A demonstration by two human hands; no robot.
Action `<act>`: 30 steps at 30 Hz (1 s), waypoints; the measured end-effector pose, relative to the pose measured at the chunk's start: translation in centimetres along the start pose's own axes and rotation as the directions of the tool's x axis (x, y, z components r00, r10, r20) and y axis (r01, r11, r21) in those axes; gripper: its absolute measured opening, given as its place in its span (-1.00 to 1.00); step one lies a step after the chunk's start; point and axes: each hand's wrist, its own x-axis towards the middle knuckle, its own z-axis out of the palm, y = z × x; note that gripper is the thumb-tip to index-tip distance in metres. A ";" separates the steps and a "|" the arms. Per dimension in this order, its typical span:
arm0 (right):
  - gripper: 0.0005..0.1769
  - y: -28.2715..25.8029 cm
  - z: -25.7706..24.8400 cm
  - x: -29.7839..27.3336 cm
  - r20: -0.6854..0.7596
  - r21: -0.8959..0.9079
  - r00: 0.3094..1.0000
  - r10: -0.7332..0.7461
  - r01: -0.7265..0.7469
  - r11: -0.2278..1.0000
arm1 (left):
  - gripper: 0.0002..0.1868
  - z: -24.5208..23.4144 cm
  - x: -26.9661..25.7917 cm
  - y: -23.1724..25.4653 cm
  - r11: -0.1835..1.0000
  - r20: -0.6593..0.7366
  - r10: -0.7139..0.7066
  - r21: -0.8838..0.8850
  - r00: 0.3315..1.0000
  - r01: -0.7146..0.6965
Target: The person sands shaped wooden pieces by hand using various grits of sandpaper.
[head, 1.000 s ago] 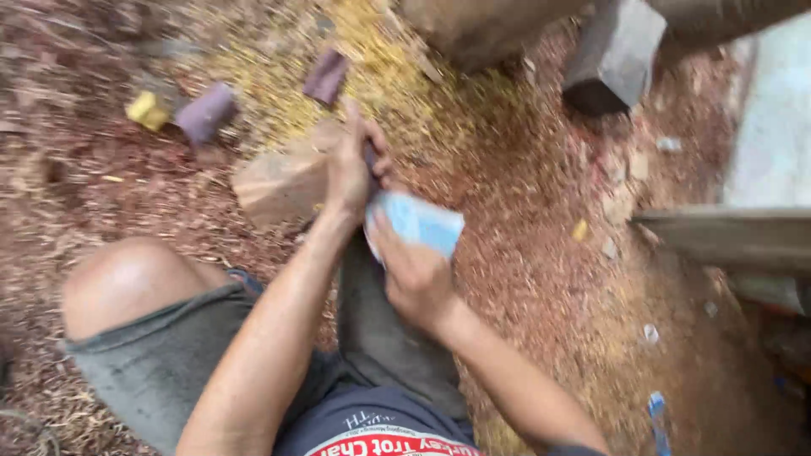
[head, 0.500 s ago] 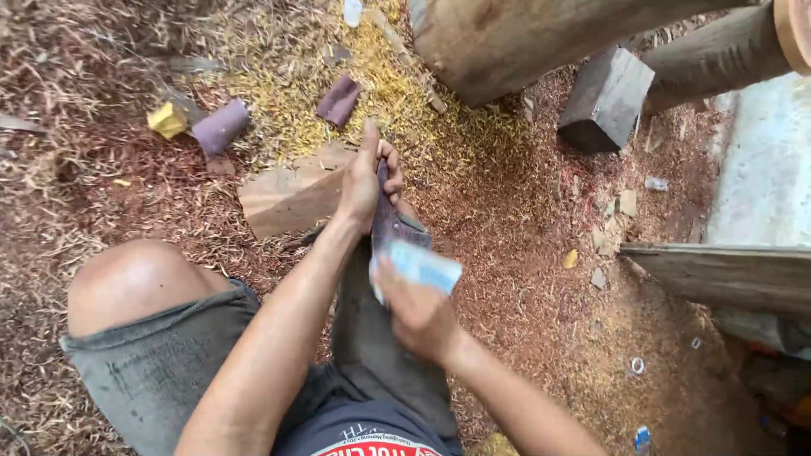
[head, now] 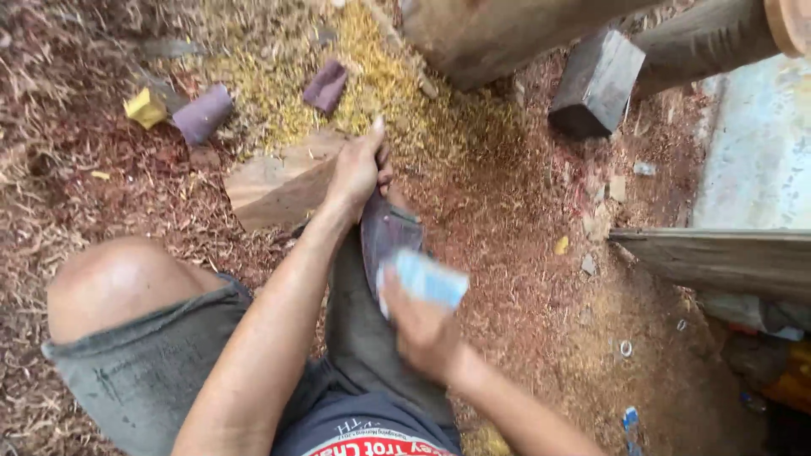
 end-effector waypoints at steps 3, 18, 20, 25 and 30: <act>-0.32 0.5 0.3 -0.9 -0.083 -0.022 0.991 -0.103 0.101 0.995 | -0.48 -0.1 0.1 -0.1 1.000 -0.045 -0.004 0.028 0.999 0.005; -0.31 -0.6 1.2 -2.2 -0.062 0.003 0.994 0.086 -0.086 0.996 | -0.49 0.4 -1.4 1.1 0.979 -0.081 -0.001 0.204 0.997 0.018; -0.28 -0.8 0.9 -2.8 -0.064 0.020 0.997 0.037 -0.036 0.999 | -0.49 0.3 -0.4 1.5 0.970 -0.098 0.023 0.243 0.995 0.001; -0.37 2.1 2.0 -0.7 -0.109 -0.085 0.959 0.261 -0.271 0.959 | -0.50 0.5 -0.6 -0.5 0.972 -0.066 0.078 0.226 0.995 -0.062; -0.38 -1.0 0.7 -3.7 -0.099 0.001 0.993 0.067 -0.067 0.998 | -0.51 0.3 -0.9 0.9 0.973 -0.108 0.077 0.227 0.991 -0.051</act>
